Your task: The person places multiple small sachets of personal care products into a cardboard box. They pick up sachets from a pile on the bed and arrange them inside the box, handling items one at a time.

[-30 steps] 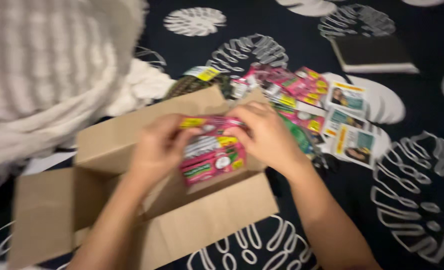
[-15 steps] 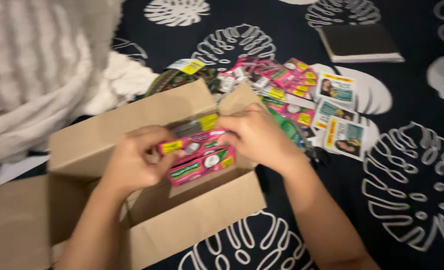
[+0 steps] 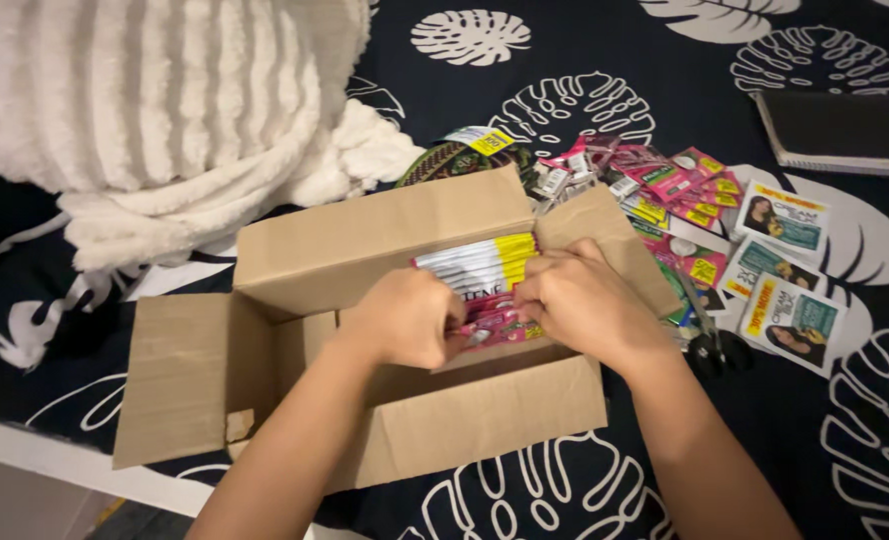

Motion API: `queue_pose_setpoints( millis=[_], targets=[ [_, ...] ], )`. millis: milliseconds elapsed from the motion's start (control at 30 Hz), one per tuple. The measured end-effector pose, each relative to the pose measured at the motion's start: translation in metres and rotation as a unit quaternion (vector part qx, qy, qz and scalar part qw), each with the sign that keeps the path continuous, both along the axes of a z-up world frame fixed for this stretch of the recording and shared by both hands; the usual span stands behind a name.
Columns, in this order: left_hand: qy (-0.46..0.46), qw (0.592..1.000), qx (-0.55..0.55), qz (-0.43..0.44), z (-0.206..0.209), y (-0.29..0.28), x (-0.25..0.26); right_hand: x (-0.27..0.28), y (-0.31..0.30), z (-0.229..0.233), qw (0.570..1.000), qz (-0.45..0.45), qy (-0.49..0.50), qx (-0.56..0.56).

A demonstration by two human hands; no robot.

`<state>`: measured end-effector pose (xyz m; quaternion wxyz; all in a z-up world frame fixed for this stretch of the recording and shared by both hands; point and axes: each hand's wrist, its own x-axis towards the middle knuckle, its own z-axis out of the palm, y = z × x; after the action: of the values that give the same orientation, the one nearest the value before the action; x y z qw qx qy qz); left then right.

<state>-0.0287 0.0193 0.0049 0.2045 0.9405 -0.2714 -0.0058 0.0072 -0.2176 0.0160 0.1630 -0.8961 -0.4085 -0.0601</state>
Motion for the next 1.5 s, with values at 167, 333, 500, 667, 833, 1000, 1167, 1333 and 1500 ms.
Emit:
queue_pose_setpoints(
  millis=[167, 333, 500, 667, 833, 1000, 1167, 1333, 1500],
  targets=[
    [-0.041, 0.997, 0.063, -0.033, -0.017, -0.005, 0.007, 0.0, 0.011, -0.01, 0.999, -0.039, -0.005, -0.032],
    [-0.103, 0.989, 0.098, -0.043, -0.027, -0.006, 0.011, 0.002, 0.015, -0.02, 0.998, -0.034, -0.028, -0.038],
    [-0.152, 0.981, 0.112, -0.047, -0.027, -0.012, 0.009, 0.001, 0.016, -0.026, 0.996, -0.035, -0.065, -0.039],
    [-0.083, 0.985, 0.148, -0.018, -0.026, -0.025, 0.008, -0.002, 0.017, -0.023, 0.996, -0.032, -0.075, -0.025],
    [-0.167, 0.964, 0.206, -0.009, -0.051, -0.035, 0.013, 0.001, 0.021, -0.028, 0.992, -0.049, -0.09, -0.076],
    [-0.227, 0.946, 0.231, 0.013, -0.07, -0.037, 0.021, 0.003, 0.02, -0.033, 0.99, -0.054, -0.119, -0.052],
    [-0.202, 0.954, 0.218, 0.027, -0.058, -0.038, 0.015, 0.001, 0.02, -0.03, 0.99, -0.068, -0.117, -0.043],
    [-0.254, 0.926, 0.277, 0.038, -0.044, -0.043, 0.01, 0.003, 0.019, -0.034, 0.985, -0.08, -0.146, -0.041],
    [-0.286, 0.913, 0.265, 0.12, -0.04, -0.046, 0.012, 0.003, 0.022, -0.037, 0.978, -0.098, -0.167, -0.077]
  ],
)
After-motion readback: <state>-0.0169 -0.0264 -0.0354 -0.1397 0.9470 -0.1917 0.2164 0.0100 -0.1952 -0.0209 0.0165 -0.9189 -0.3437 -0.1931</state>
